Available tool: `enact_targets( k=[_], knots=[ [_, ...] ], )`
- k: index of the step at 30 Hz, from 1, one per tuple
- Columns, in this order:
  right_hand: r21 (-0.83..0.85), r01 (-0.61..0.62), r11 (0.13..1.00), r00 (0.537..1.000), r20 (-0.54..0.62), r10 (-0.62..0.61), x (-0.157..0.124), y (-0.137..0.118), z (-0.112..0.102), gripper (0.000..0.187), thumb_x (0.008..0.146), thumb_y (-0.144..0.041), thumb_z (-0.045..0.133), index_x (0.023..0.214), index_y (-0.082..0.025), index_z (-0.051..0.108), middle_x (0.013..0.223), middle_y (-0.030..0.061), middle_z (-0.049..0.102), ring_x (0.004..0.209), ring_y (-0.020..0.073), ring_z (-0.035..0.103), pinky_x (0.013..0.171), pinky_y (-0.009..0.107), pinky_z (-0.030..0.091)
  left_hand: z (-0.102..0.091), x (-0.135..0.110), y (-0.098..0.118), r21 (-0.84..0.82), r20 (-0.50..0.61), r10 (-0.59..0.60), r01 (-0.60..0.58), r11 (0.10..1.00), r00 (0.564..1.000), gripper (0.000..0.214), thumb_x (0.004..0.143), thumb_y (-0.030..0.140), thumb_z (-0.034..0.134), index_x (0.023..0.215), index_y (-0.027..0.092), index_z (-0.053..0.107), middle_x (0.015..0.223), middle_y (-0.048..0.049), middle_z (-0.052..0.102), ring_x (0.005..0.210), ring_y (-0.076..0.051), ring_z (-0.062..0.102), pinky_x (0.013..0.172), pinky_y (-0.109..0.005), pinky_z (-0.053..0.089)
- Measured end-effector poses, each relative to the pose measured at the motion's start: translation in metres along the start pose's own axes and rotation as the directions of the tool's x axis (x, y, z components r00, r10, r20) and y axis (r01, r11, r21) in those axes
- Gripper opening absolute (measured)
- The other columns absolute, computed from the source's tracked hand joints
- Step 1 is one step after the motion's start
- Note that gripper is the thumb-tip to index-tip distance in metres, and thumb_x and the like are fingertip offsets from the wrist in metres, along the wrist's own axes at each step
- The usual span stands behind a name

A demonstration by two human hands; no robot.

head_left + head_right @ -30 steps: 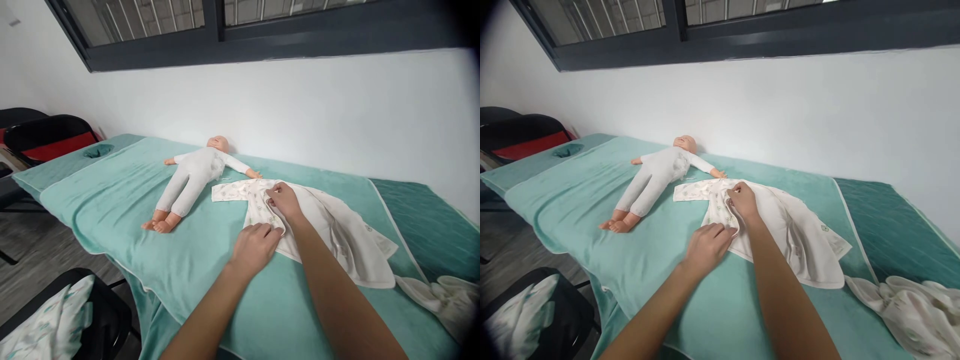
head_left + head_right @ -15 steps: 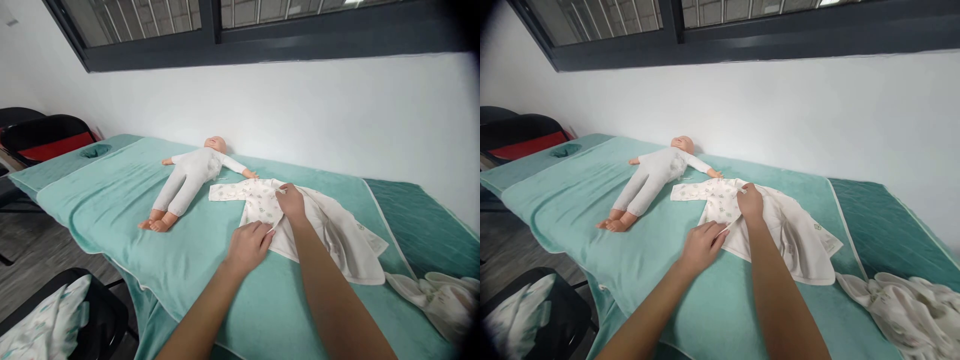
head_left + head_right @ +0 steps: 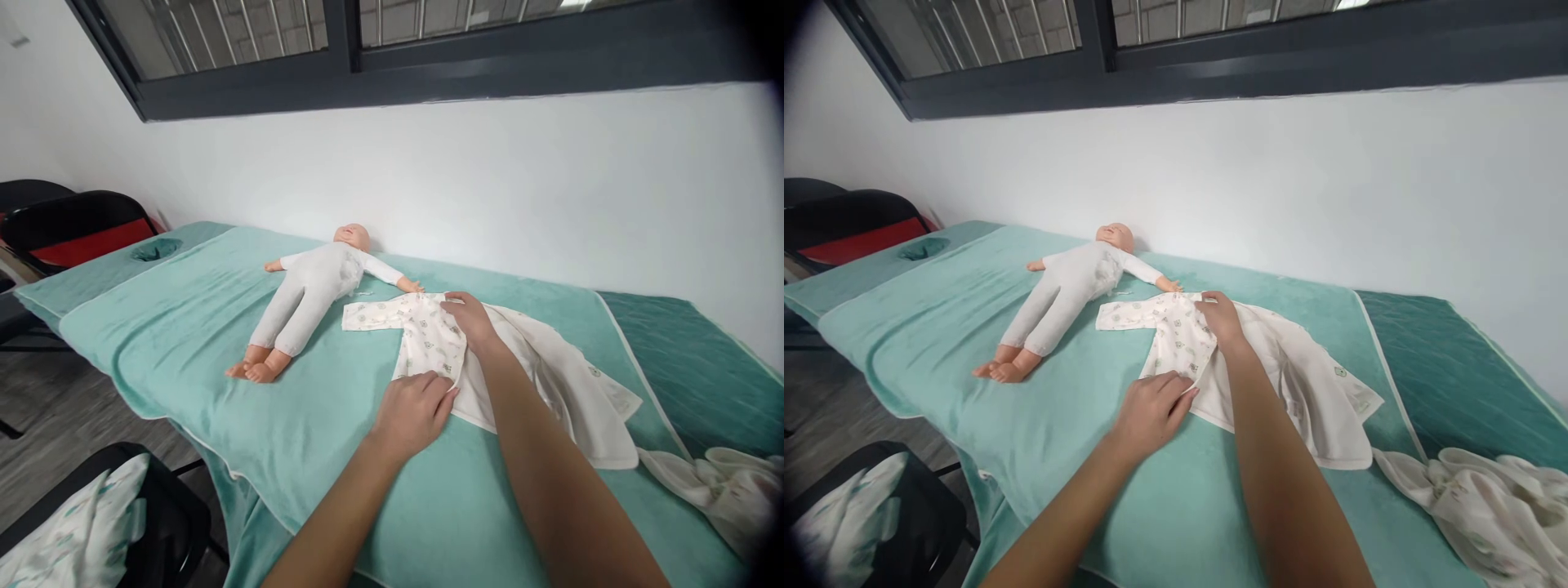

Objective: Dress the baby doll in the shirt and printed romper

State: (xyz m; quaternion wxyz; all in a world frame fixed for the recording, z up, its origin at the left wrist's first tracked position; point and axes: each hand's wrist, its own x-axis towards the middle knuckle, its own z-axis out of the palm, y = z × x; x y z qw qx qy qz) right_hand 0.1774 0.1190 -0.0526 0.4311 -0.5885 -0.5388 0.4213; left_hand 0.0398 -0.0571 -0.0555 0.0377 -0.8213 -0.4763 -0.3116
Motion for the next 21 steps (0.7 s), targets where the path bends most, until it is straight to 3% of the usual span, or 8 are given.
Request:
enact_targets(
  k=[6, 13, 16, 21],
  knots=[
    [0.261, -0.029, 0.965, 0.991, 0.135, -0.006, 0.017, -0.005, 0.000, 0.057, 0.063, -0.022, 0.063, 0.120, -0.016, 0.059, 0.126, 0.0122, 0.063, 0.097, 0.0216, 0.067, 0.079, 0.033, 0.055, 0.001, 0.004, 0.000, 0.042, 0.001, -0.018, 0.018, 0.999, 1.000, 0.020, 0.097, 0.024, 0.043, 0.090, 0.019, 0.061, 0.078, -0.0032, 0.064, 0.073, -0.017, 0.058, 0.064, -0.032, 0.042],
    [0.307, -0.051, 0.950, 0.986, 0.170, -0.002, 0.014, -0.002, -0.007, 0.060, 0.070, -0.029, 0.065, 0.128, -0.019, 0.055, 0.143, 0.0137, 0.051, 0.110, 0.0231, 0.064, 0.083, 0.033, 0.055, 0.002, 0.005, -0.001, 0.029, -0.019, -0.028, 0.028, 0.999, 0.999, 0.018, 0.096, 0.023, 0.045, 0.094, 0.019, 0.062, 0.081, -0.0043, 0.063, 0.075, -0.018, 0.057, 0.068, -0.032, 0.045],
    [0.239, -0.034, 0.970, 0.992, 0.127, 0.003, 0.007, -0.001, -0.009, 0.057, 0.070, -0.031, 0.067, 0.124, -0.019, 0.057, 0.134, 0.0131, 0.058, 0.105, 0.0236, 0.065, 0.081, 0.033, 0.054, 0.003, 0.004, -0.003, -0.010, -0.077, -0.111, 0.110, 0.994, 0.991, 0.019, 0.097, 0.024, 0.044, 0.098, 0.019, 0.062, 0.079, -0.0038, 0.063, 0.072, -0.016, 0.057, 0.065, -0.030, 0.043],
    [0.106, -0.034, 0.994, 0.992, 0.126, 0.021, -0.003, 0.001, -0.023, 0.047, 0.066, -0.031, 0.071, 0.111, -0.019, 0.065, 0.093, 0.0065, 0.071, 0.076, 0.0213, 0.066, 0.070, 0.033, 0.053, -0.001, 0.003, -0.005, -0.197, -0.096, -0.305, 0.282, 0.939, 0.948, 0.020, 0.098, 0.028, 0.043, 0.098, 0.020, 0.061, 0.081, -0.0018, 0.066, 0.069, -0.013, 0.057, 0.062, -0.027, 0.041]
  ],
)
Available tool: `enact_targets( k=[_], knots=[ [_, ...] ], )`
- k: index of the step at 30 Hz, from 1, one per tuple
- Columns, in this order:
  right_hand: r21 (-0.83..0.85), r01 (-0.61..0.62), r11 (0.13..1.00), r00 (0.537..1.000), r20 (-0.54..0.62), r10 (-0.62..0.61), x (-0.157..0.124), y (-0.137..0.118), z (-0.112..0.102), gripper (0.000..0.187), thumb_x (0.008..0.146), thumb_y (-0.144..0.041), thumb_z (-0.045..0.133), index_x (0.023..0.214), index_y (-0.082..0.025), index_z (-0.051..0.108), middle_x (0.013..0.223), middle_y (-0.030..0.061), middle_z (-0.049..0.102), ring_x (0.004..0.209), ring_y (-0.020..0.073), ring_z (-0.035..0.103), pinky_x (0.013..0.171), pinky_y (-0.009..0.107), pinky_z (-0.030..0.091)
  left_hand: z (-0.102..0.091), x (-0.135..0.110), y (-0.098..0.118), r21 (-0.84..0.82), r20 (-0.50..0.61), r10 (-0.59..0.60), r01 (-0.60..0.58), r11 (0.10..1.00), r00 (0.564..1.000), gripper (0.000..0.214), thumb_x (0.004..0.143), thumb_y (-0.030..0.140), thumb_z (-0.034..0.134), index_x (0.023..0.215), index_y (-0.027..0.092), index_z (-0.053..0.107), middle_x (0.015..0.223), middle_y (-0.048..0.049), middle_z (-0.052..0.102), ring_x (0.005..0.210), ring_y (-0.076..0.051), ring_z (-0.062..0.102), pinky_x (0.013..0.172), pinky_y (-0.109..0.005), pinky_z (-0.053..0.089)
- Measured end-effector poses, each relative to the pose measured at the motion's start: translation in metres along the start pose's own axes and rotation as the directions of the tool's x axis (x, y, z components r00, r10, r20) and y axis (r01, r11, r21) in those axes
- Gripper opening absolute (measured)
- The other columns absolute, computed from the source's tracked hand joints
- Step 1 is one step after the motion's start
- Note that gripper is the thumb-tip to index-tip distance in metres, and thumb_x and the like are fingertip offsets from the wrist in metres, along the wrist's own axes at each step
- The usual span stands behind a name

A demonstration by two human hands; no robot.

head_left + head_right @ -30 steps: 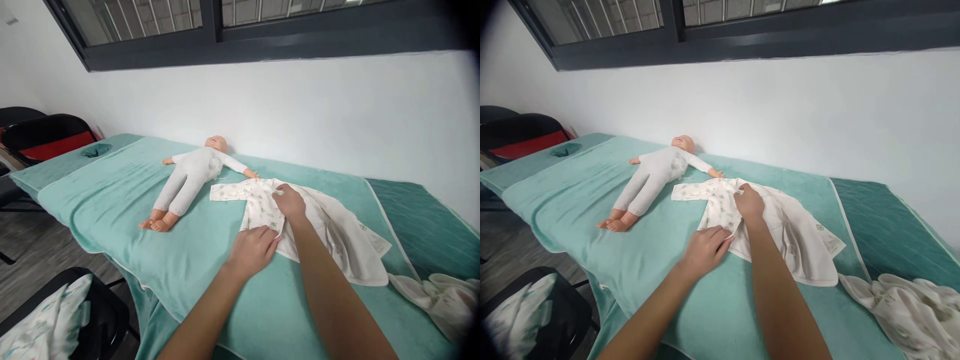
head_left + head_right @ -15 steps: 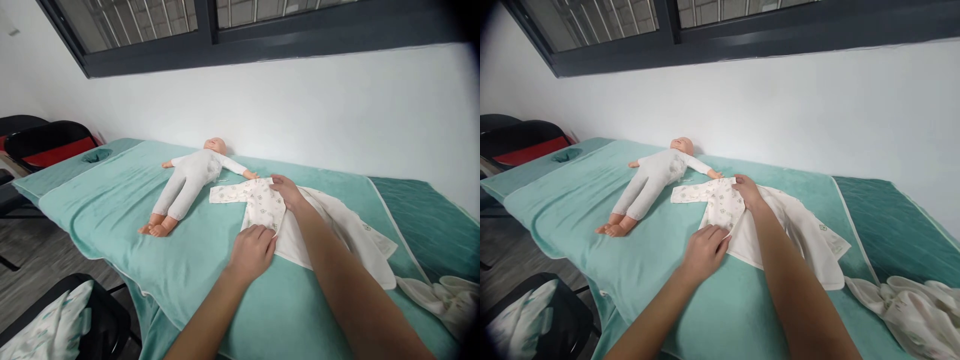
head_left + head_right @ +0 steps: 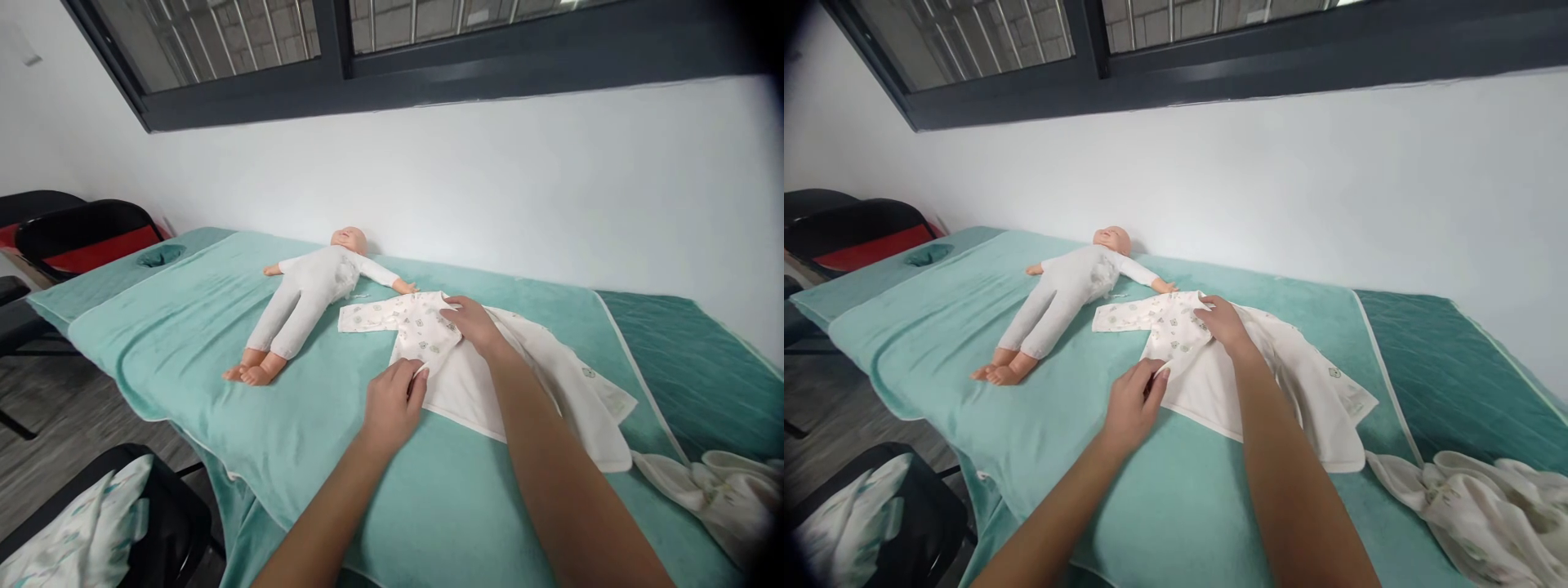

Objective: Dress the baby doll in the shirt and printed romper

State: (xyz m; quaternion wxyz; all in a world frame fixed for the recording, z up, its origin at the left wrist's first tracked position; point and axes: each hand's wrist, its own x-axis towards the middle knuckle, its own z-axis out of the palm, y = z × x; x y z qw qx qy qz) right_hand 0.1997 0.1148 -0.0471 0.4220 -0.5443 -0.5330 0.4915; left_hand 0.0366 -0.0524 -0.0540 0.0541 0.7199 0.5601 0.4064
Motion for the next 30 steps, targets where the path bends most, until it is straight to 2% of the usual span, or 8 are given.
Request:
enact_targets(
  k=[6, 10, 13, 16, 17, 19, 24, 30],
  knots=[
    [0.066, -0.021, 0.998, 0.997, 0.075, 0.016, -0.012, -0.004, -0.010, 0.048, 0.073, -0.033, 0.067, 0.118, -0.020, 0.063, 0.089, 0.0054, 0.072, 0.072, 0.0196, 0.067, 0.063, 0.033, 0.056, -0.007, 0.002, 0.001, -0.218, -0.019, -0.263, 0.253, 0.943, 0.964, 0.025, 0.098, 0.037, 0.044, 0.091, 0.020, 0.061, 0.075, 0.0005, 0.062, 0.066, -0.012, 0.054, 0.062, -0.025, 0.041],
    [0.177, 0.098, 0.979, 0.985, 0.123, -0.121, -0.021, -0.015, 0.009, 0.055, 0.083, -0.042, 0.059, 0.135, -0.027, 0.051, 0.116, 0.0058, 0.069, 0.099, 0.0197, 0.068, 0.079, 0.033, 0.057, -0.008, 0.001, -0.007, -0.377, -0.140, -0.412, 0.336, 0.863, 0.900, 0.027, 0.096, 0.043, 0.046, 0.094, 0.019, 0.060, 0.074, 0.0008, 0.060, 0.064, -0.012, 0.052, 0.062, -0.024, 0.043],
    [0.178, 0.280, 0.943, 0.925, 0.213, -0.315, -0.024, -0.016, 0.031, 0.061, 0.087, -0.047, 0.058, 0.143, -0.030, 0.042, 0.145, 0.0050, 0.052, 0.131, 0.0192, 0.051, 0.104, 0.037, 0.046, -0.009, 0.003, -0.019, -0.485, -0.344, -0.554, 0.361, 0.796, 0.759, 0.026, 0.097, 0.042, 0.044, 0.104, 0.020, 0.056, 0.089, -0.0029, 0.061, 0.078, -0.014, 0.057, 0.069, -0.025, 0.049],
    [-0.134, 0.422, 0.897, 0.887, 0.267, -0.377, -0.025, -0.006, 0.046, 0.061, 0.087, -0.046, 0.059, 0.142, -0.024, 0.047, 0.154, 0.0076, 0.041, 0.143, 0.0206, 0.035, 0.118, 0.041, 0.027, -0.011, 0.005, -0.026, -0.439, -0.544, -0.561, 0.357, 0.824, 0.625, 0.027, 0.096, 0.032, 0.046, 0.121, 0.021, 0.047, 0.121, -0.0100, 0.054, 0.111, -0.017, 0.055, 0.091, -0.031, 0.049],
    [-0.242, 0.457, 0.856, 0.876, 0.291, -0.385, -0.025, -0.002, 0.049, 0.060, 0.087, -0.046, 0.059, 0.141, -0.022, 0.048, 0.155, 0.0086, 0.039, 0.145, 0.0212, 0.031, 0.120, 0.041, 0.023, -0.011, 0.005, -0.026, -0.378, -0.586, -0.513, 0.348, 0.858, 0.627, 0.030, 0.095, 0.028, 0.048, 0.124, 0.021, 0.045, 0.127, -0.0115, 0.049, 0.119, -0.019, 0.050, 0.099, -0.034, 0.046],
    [-0.393, 0.512, 0.764, 0.853, 0.337, -0.398, -0.025, 0.004, 0.052, 0.060, 0.091, -0.048, 0.053, 0.143, -0.019, 0.047, 0.157, 0.0096, 0.035, 0.147, 0.0213, 0.026, 0.121, 0.041, 0.018, -0.012, 0.005, -0.023, -0.229, -0.600, -0.373, 0.295, 0.928, 0.708, 0.030, 0.092, 0.021, 0.050, 0.123, 0.020, 0.047, 0.131, -0.0127, 0.045, 0.127, -0.021, 0.044, 0.108, -0.039, 0.039],
    [-0.626, 0.550, 0.552, 0.835, 0.413, -0.363, -0.030, 0.005, 0.056, 0.060, 0.099, -0.052, 0.034, 0.149, -0.019, 0.038, 0.160, 0.0093, 0.027, 0.150, 0.0234, 0.019, 0.120, 0.048, 0.017, -0.006, 0.004, -0.016, 0.002, -0.381, -0.112, 0.122, 0.993, 0.918, 0.023, 0.090, 0.010, 0.046, 0.108, 0.019, 0.055, 0.115, -0.0099, 0.058, 0.114, -0.022, 0.052, 0.100, -0.041, 0.043],
    [-0.718, 0.544, 0.435, 0.828, 0.373, -0.419, -0.022, 0.006, 0.063, 0.052, 0.102, -0.046, 0.029, 0.144, -0.020, 0.045, 0.158, 0.0096, 0.033, 0.148, 0.0228, 0.025, 0.116, 0.047, 0.023, 0.003, 0.004, -0.012, 0.212, -0.164, -0.188, 0.221, 0.952, 0.968, 0.020, 0.086, 0.010, 0.048, 0.095, 0.021, 0.063, 0.089, -0.0054, 0.069, 0.090, -0.024, 0.061, 0.081, -0.038, 0.044]
  ],
)
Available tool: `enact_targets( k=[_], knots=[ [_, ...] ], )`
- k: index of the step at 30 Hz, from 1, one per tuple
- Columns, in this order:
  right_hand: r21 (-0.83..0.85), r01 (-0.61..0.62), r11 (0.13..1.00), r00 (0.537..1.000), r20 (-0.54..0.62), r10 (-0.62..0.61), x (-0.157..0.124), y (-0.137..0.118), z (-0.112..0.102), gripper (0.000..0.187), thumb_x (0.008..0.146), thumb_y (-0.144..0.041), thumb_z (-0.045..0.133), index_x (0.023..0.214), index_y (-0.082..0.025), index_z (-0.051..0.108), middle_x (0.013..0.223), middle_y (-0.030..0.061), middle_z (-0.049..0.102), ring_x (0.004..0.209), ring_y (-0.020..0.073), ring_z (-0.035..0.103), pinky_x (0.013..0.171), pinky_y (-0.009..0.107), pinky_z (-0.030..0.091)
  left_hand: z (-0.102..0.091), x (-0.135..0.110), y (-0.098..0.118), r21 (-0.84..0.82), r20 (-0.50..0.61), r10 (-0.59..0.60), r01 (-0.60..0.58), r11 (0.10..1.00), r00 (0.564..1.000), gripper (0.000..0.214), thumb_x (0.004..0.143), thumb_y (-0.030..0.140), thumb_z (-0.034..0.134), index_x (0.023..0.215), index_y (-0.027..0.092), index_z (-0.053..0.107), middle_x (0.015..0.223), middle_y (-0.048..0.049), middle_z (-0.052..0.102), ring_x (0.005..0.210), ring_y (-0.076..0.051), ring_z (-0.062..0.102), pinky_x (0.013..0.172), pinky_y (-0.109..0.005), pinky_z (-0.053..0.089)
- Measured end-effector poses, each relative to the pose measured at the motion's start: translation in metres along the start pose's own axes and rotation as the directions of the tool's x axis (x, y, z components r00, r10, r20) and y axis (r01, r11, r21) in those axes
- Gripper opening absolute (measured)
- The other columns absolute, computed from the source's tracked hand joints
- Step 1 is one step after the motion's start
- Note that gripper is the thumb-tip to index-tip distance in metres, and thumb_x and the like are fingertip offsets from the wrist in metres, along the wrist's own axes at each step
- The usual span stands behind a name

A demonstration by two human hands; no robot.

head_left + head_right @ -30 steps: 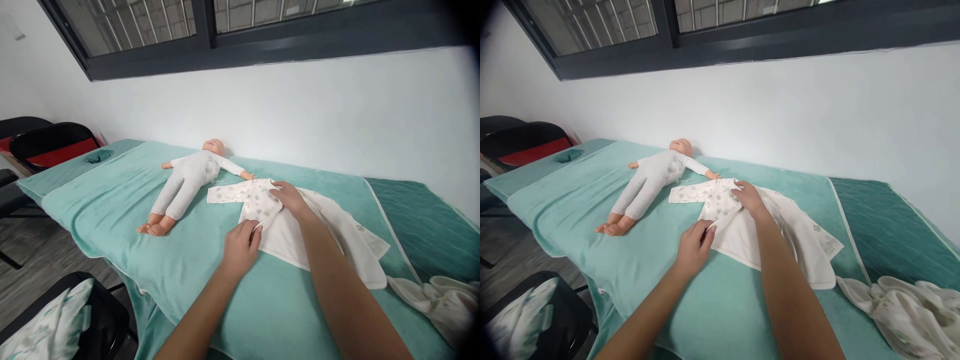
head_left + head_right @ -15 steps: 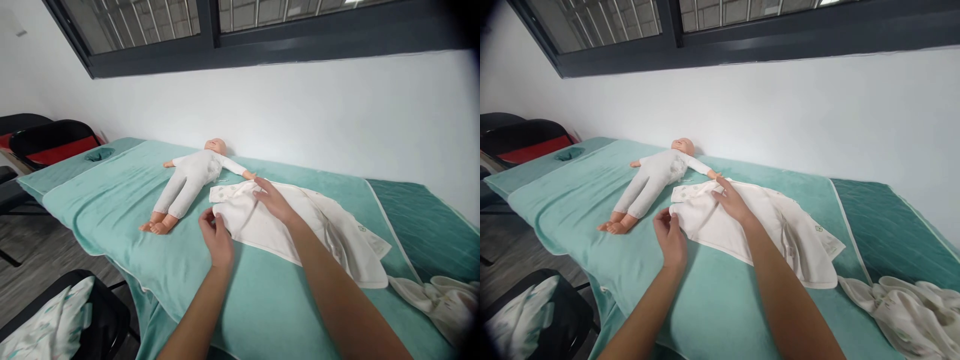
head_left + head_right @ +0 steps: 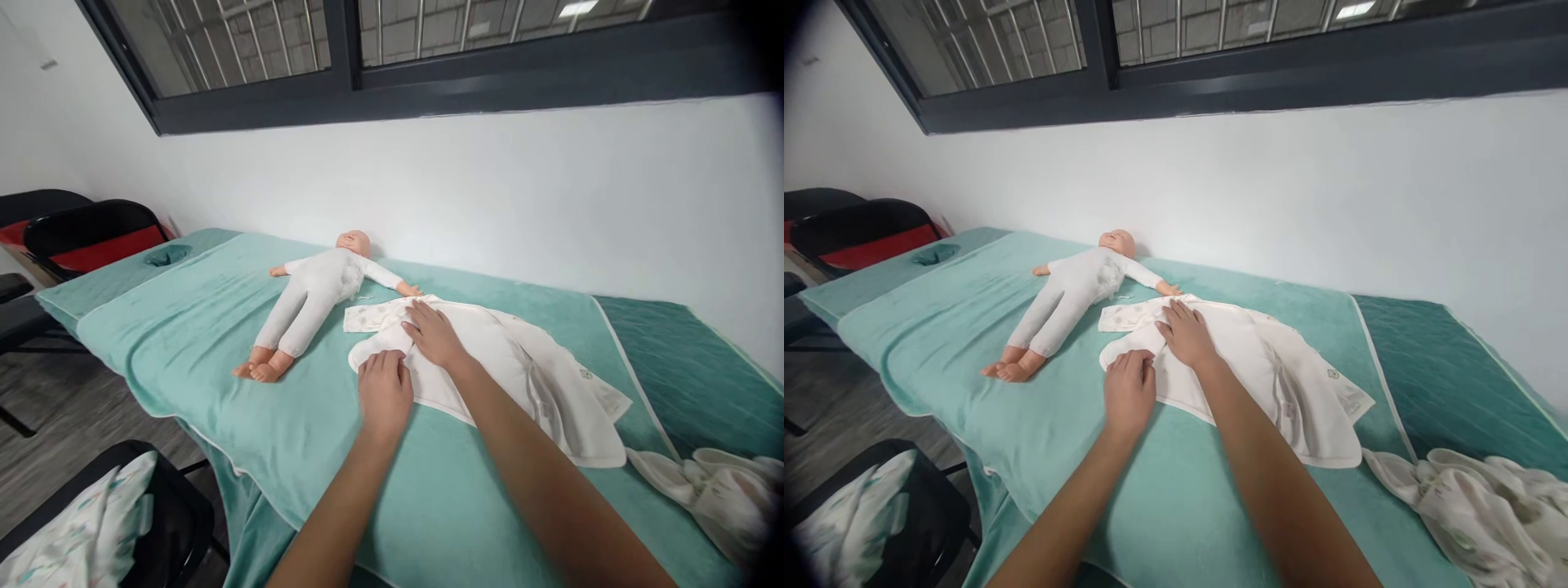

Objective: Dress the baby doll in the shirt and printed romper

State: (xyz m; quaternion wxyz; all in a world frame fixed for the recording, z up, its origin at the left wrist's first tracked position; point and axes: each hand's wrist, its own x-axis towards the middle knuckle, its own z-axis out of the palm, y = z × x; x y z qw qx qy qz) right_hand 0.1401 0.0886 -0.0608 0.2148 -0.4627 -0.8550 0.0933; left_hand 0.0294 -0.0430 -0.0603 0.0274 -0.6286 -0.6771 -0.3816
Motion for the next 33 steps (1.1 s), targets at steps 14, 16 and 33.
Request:
enact_targets(
  k=[14, 16, 33],
  knots=[
    [-0.023, 0.175, 0.984, 0.970, -0.170, -0.176, -0.003, -0.003, -0.002, 0.028, 0.098, -0.030, 0.045, 0.119, -0.023, 0.063, 0.128, 0.0074, 0.061, 0.120, 0.0233, 0.052, 0.106, 0.040, 0.036, -0.018, 0.031, -0.051, 0.280, -0.001, -0.223, 0.214, 0.936, 0.975, 0.021, 0.088, 0.036, 0.055, 0.098, 0.019, 0.061, 0.118, -0.0124, 0.064, 0.116, -0.034, 0.052, 0.094, -0.050, 0.039],
    [-0.026, 0.176, 0.984, 0.972, -0.155, -0.178, 0.000, -0.004, -0.002, 0.027, 0.099, -0.030, 0.043, 0.115, -0.023, 0.063, 0.122, 0.0068, 0.064, 0.114, 0.0232, 0.054, 0.101, 0.039, 0.039, -0.016, 0.029, -0.048, 0.259, 0.026, -0.183, 0.170, 0.951, 0.983, 0.014, 0.088, 0.030, 0.055, 0.097, 0.020, 0.059, 0.115, -0.0106, 0.065, 0.112, -0.031, 0.055, 0.094, -0.048, 0.039],
    [0.017, 0.182, 0.983, 0.976, -0.128, -0.179, 0.047, 0.015, 0.013, 0.031, 0.087, -0.013, 0.052, 0.111, -0.025, 0.067, 0.120, 0.0053, 0.064, 0.110, 0.0226, 0.058, 0.088, 0.035, 0.045, -0.018, 0.020, -0.054, -0.175, -0.048, -0.130, 0.120, 0.977, 0.990, 0.015, 0.088, 0.018, 0.049, 0.097, 0.021, 0.060, 0.090, -0.0034, 0.065, 0.084, -0.019, 0.059, 0.074, -0.030, 0.044]
  ],
)
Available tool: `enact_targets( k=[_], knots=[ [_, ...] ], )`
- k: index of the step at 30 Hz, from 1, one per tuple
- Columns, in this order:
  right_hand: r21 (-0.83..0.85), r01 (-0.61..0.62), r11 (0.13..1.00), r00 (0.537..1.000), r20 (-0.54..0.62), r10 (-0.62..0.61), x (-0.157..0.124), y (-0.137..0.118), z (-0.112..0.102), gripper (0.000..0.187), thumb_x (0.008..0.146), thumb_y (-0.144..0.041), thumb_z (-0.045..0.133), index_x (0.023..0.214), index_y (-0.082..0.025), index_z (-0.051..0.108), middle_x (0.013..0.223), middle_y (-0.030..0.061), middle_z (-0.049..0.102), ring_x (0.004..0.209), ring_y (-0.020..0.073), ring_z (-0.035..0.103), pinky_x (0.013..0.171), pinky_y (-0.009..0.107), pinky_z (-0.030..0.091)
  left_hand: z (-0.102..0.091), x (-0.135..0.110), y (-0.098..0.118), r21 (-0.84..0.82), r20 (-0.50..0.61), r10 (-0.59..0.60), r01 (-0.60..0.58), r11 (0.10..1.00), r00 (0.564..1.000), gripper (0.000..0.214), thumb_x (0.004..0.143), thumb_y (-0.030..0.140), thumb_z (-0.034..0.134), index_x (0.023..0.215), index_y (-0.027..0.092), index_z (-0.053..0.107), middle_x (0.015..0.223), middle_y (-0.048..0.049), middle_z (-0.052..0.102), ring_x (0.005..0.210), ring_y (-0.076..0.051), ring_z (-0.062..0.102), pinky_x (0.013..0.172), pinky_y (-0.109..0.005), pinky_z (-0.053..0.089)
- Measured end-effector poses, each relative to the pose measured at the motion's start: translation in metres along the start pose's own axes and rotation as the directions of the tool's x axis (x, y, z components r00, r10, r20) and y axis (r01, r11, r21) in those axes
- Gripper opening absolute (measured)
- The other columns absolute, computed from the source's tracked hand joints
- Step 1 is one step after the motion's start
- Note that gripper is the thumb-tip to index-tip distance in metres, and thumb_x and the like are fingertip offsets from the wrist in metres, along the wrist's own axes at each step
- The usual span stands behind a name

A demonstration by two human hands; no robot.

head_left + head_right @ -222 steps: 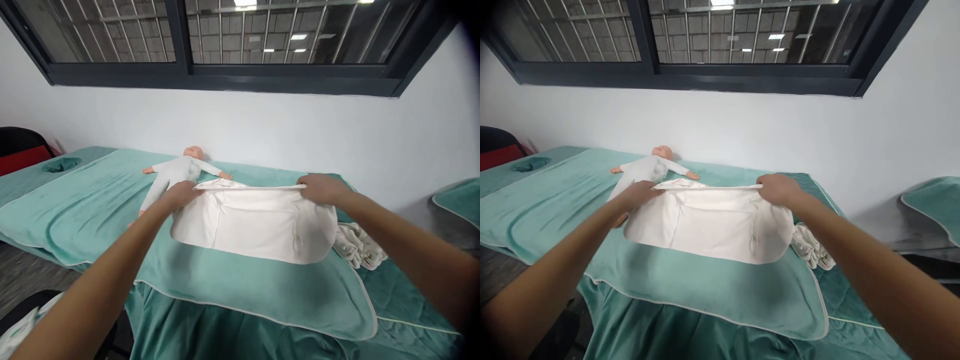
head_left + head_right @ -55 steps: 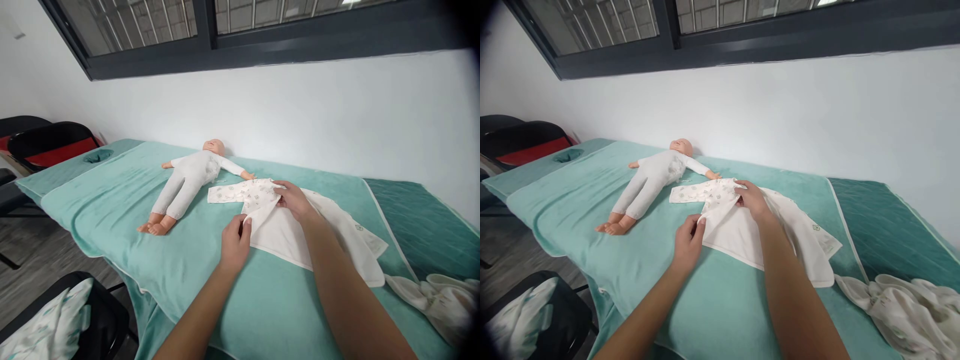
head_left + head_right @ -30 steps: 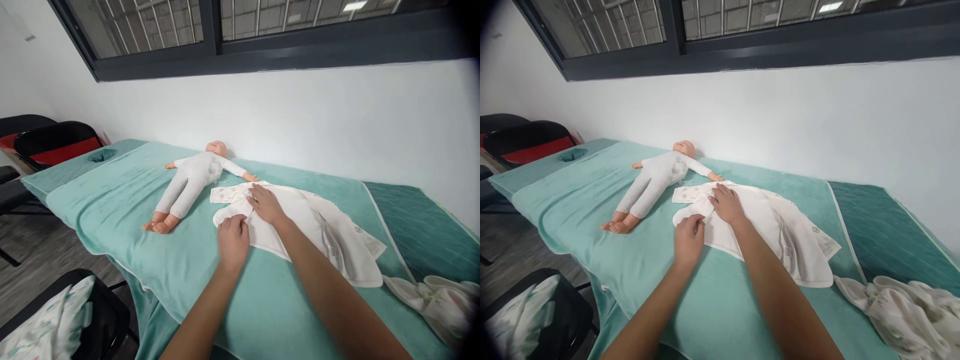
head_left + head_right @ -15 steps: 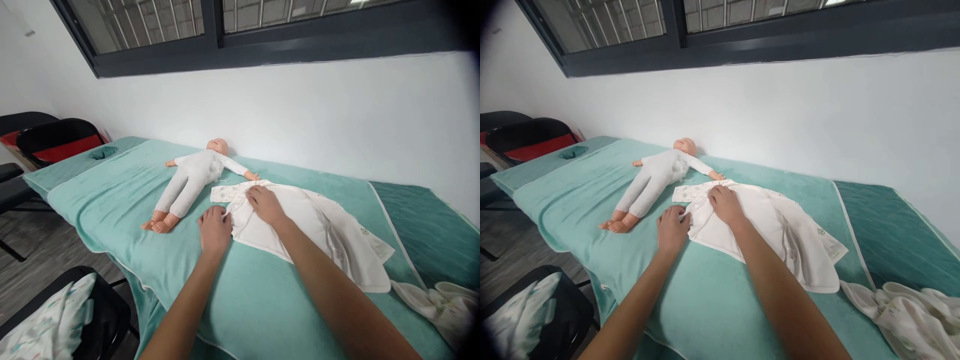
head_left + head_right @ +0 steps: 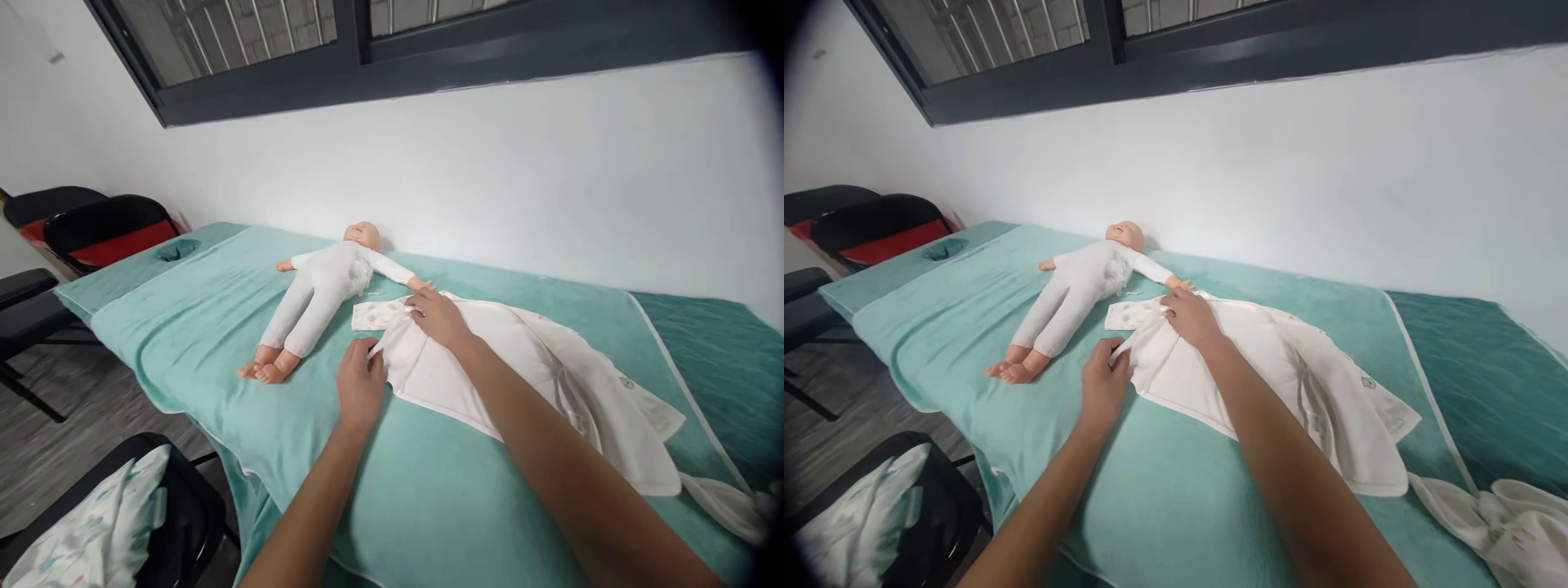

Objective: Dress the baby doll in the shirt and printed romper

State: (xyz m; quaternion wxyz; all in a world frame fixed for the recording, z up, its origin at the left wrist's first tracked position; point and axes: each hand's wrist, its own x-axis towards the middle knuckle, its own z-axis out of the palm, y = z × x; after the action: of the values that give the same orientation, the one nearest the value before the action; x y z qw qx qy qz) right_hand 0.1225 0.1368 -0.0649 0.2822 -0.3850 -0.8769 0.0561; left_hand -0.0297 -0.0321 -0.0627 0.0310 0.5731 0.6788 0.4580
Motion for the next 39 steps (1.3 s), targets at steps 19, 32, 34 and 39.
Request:
enact_targets(
  k=[19, 32, 34, 39],
  knots=[
    [0.025, -0.106, 0.994, 0.960, 0.265, 0.096, 0.025, -0.001, -0.004, 0.030, 0.069, -0.008, 0.056, 0.092, -0.025, 0.062, 0.107, 0.0020, 0.059, 0.078, 0.0168, 0.059, 0.061, 0.027, 0.040, 0.000, -0.001, 0.000, -0.021, -0.045, -0.050, 0.049, 0.999, 0.998, 0.022, 0.094, 0.028, 0.046, 0.105, 0.020, 0.064, 0.082, -0.0021, 0.065, 0.075, -0.015, 0.059, 0.070, -0.028, 0.045],
    [0.211, -0.245, 0.946, 0.939, -0.193, 0.286, 0.009, -0.014, 0.000, 0.015, 0.080, -0.014, 0.048, 0.093, -0.022, 0.052, 0.106, 0.0067, 0.052, 0.079, 0.0184, 0.056, 0.070, 0.032, 0.045, 0.003, 0.003, -0.004, -0.095, -0.195, -0.218, 0.203, 0.975, 0.956, 0.026, 0.096, 0.028, 0.042, 0.119, 0.020, 0.051, 0.107, -0.0086, 0.062, 0.097, -0.019, 0.060, 0.085, -0.033, 0.050],
    [0.309, -0.196, 0.930, 0.932, -0.236, 0.275, 0.011, -0.015, 0.003, 0.013, 0.084, -0.016, 0.047, 0.096, -0.021, 0.051, 0.108, 0.0077, 0.051, 0.080, 0.0174, 0.057, 0.076, 0.032, 0.048, 0.003, 0.003, -0.004, -0.085, -0.235, -0.196, 0.181, 0.980, 0.952, 0.030, 0.095, 0.024, 0.042, 0.124, 0.018, 0.047, 0.111, -0.0108, 0.057, 0.101, -0.020, 0.058, 0.088, -0.035, 0.051],
    [0.353, -0.159, 0.922, 0.935, -0.245, 0.255, 0.010, -0.014, 0.006, 0.024, 0.090, -0.020, 0.044, 0.114, -0.020, 0.047, 0.123, 0.0126, 0.046, 0.101, 0.0195, 0.059, 0.085, 0.033, 0.050, 0.001, 0.000, 0.002, 0.125, -0.245, 0.088, -0.059, 0.990, 0.966, 0.031, 0.091, 0.013, 0.044, 0.121, 0.017, 0.049, 0.126, -0.0154, 0.051, 0.122, -0.025, 0.048, 0.103, -0.043, 0.043]
  ],
)
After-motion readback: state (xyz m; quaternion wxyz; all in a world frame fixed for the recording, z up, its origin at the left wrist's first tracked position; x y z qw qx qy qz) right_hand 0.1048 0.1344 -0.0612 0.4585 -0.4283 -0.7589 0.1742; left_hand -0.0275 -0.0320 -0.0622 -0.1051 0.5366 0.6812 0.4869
